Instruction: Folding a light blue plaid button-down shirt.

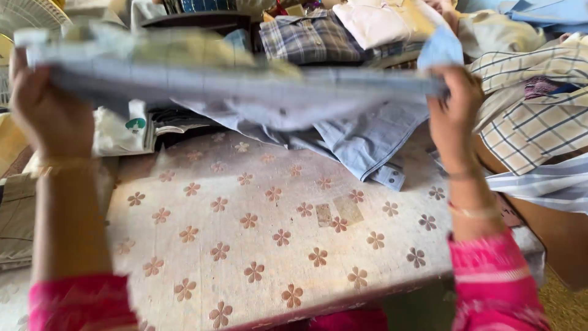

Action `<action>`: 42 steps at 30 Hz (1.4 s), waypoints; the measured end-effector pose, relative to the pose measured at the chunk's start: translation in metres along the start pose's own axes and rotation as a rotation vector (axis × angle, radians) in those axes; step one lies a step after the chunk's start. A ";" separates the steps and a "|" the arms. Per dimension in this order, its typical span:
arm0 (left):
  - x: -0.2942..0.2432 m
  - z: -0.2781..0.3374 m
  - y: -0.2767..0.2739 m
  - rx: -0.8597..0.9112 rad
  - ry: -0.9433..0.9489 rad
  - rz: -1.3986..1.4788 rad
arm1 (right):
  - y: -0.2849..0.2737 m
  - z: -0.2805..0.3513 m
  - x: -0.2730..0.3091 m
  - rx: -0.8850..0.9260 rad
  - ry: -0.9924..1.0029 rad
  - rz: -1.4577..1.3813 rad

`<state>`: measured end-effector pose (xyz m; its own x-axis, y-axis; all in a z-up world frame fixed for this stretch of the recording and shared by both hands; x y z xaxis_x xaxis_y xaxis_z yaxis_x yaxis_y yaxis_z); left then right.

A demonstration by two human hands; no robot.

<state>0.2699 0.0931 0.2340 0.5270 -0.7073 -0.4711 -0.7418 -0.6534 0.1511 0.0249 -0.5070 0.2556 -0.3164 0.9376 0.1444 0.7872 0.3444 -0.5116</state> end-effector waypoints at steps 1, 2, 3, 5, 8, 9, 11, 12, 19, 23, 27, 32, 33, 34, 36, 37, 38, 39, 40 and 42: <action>-0.017 0.014 0.037 -0.005 -0.007 0.002 | -0.003 0.026 -0.011 0.008 0.004 -0.001; -0.019 0.033 0.060 -0.177 -0.214 -0.042 | 0.010 0.050 -0.023 0.231 0.024 -0.064; -0.025 0.057 0.084 -0.356 -0.416 -0.095 | 0.024 0.079 -0.033 0.454 0.037 -0.129; 0.006 0.174 -0.005 -0.274 -0.579 -0.096 | 0.055 0.134 -0.023 0.961 0.236 -0.208; 0.017 0.295 -0.008 -0.047 -0.970 -0.214 | 0.082 0.230 -0.024 1.570 0.377 -0.317; 0.023 0.326 0.006 0.102 -1.202 -0.333 | 0.087 0.254 -0.025 1.676 0.306 -0.361; 0.030 0.362 -0.011 0.044 -1.273 -0.446 | 0.095 0.266 -0.046 1.638 0.329 -0.445; 0.030 0.380 -0.023 -0.006 -1.341 -0.562 | 0.098 0.271 -0.055 1.590 0.355 -0.529; 0.021 0.298 0.040 -0.028 -1.252 -1.275 | 0.125 0.207 -0.132 0.774 0.052 0.241; 0.000 0.284 0.036 -0.103 -1.078 -1.343 | 0.134 0.234 -0.171 0.939 0.446 0.098; 0.001 0.240 0.083 0.314 -1.404 -1.947 | 0.137 0.243 -0.193 1.033 0.586 -0.079; 0.079 0.179 0.167 0.389 -0.955 -1.680 | 0.152 0.173 -0.185 0.850 0.425 -0.055; 0.105 0.175 0.185 0.423 -0.901 -1.414 | 0.159 0.159 -0.186 0.776 0.323 -0.038; 0.130 0.170 0.197 0.421 -0.897 -1.416 | 0.176 0.156 -0.189 0.773 0.320 -0.036; 0.188 0.163 0.231 0.604 -0.855 -1.310 | 0.211 0.151 -0.203 0.762 0.401 -0.055; 0.203 0.149 0.245 0.601 -0.849 -1.315 | 0.228 0.159 -0.209 0.757 0.395 -0.054; 0.221 0.138 0.255 0.618 -0.922 -1.308 | 0.247 0.169 -0.219 0.753 0.449 -0.114; 0.239 0.128 0.266 0.634 -0.994 -1.300 | 0.267 0.179 -0.229 0.748 0.502 -0.175; 0.264 0.126 0.263 0.631 -0.990 -1.307 | 0.270 0.181 -0.231 0.743 0.497 -0.177; 0.308 0.117 0.260 0.567 -0.860 -1.358 | 0.275 0.189 -0.235 0.740 0.481 -0.213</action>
<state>0.1907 -0.2631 0.0265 0.6398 0.6995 -0.3183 -0.1254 -0.3136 -0.9412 0.2158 -0.6420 -0.0793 -0.0306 0.8338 0.5512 0.1435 0.5494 -0.8232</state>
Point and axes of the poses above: each hand's wrist, its own z-axis away from the middle knuckle, its own y-axis out of the palm, x = y × z, the point moved 8 cm from there along -z, towards the middle knuckle, and after that the axes turned 10 degrees about x, right-handed, at the moved point
